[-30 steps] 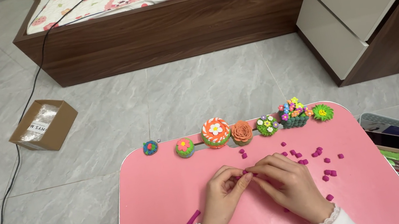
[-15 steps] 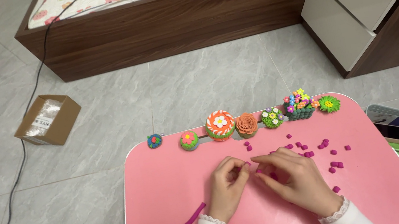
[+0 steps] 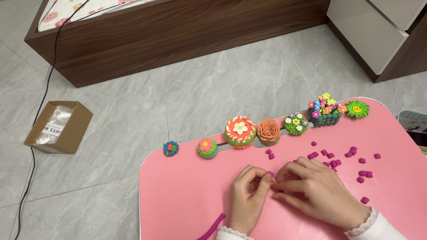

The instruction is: Cutting a long, thin roll of pink clay into small uniform pieces using scissors on a small table.

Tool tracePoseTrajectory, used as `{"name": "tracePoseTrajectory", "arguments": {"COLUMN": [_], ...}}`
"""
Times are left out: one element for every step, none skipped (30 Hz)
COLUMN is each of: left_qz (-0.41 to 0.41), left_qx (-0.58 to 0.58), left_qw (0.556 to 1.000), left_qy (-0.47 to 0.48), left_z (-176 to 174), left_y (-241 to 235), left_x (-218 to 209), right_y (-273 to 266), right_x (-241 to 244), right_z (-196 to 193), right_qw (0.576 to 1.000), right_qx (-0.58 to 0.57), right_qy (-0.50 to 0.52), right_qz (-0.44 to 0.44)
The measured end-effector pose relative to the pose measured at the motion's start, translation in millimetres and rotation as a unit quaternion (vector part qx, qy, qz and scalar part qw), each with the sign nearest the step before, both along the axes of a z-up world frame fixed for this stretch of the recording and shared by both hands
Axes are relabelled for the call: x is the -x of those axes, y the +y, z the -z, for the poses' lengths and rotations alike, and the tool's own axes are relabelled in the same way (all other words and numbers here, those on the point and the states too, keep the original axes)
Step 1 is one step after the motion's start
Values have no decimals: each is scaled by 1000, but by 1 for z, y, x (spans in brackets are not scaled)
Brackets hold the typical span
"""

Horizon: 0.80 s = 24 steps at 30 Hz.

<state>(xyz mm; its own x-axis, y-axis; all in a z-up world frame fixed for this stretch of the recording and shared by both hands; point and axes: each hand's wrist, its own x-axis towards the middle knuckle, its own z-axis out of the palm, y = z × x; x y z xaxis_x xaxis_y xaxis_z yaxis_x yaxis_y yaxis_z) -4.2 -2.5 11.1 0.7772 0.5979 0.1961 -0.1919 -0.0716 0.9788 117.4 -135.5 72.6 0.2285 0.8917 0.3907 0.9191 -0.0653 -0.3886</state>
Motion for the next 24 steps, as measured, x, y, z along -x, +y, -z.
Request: {"name": "tracePoseTrajectory", "arguments": {"left_qz": [3, 2, 15, 29, 28, 38, 49, 49, 56, 64, 65, 72, 78, 77, 85, 93, 92, 89, 86, 86, 77, 69, 69, 49], "left_qx": [-3, -3, -5, -8, -7, -21, -35, -34, -23, -12, -12, -2, 7, 8, 22, 36, 37, 18, -1, 0, -8, -16, -15, 6], "left_qw": [1000, 1000, 1000, 1000, 1000, 999, 998, 998, 998, 998, 998, 997, 996, 996, 995, 994, 994, 995, 995, 996, 996, 996, 996, 997], "left_qy": [6, 6, 6, 5, 4, -2, -7, -7, -8, -10, -9, -27, -44, -42, -41, -40, -39, -39, -40, -39, -46, -53, -53, -65], "left_z": [0, -2, -3, -5, -6, -8, -9, -7, -5, -3, -4, -5, -7, -8, -10, -12, -10, -7, -5, -7, -9, -11, -13, -15], "left_y": [0, 0, 0, 0, -1, -1, -2, -2, -2, -2, -2, -2, -2, -2, -2, -2, -4, -5, -6, -8, -10, -11, -11, -12], "left_x": [1, 2, 3, 3, 3, 3, 4, 4, 4, 4, 4, 4, 5, 6, 6, 6, 5, 3, 1, 1, 1, 1, 1, 1], "right_y": [-1, 0, -1, -1, -1, -2, -3, -2, -2, -3, -2, -2, -2, -2, -3, -3, -4, -4, -4, -4, -4, -3, -3, -3], "right_x": [0, 1, 2, 3, 3, 3, 4, 3, 3, 3, 4, 5, 7, 7, 6, 6, 5, 4, 3, 3, 4, 4, 4, 4], "right_z": [-1, -4, -7, -9, -8, -6, -4, -2, 0, 2, -1, -4, -6, -5, -5, -4, -2, -1, 1, 0, -1, -2, -4, -6], "right_qw": [1000, 1000, 998, 992, 992, 985, 976, 976, 977, 976, 976, 974, 971, 971, 971, 970, 969, 965, 961, 961, 956, 951, 951, 942], "right_qx": [-2, -2, -17, -33, -32, -38, -44, -43, -58, -73, -73, -84, -96, -95, -103, -111, -109, -121, -134, -133, -139, -145, -145, -150], "right_qy": [8, 8, 64, 119, 119, 161, 205, 205, 202, 200, 201, 208, 216, 218, 216, 215, 216, 226, 236, 237, 252, 266, 267, 289], "right_qz": [-2, -4, -12, -21, -22, -39, -55, -56, -45, -34, -33, -27, -22, -22, 8, 38, 38, 44, 50, 50, 57, 63, 63, 78]}}
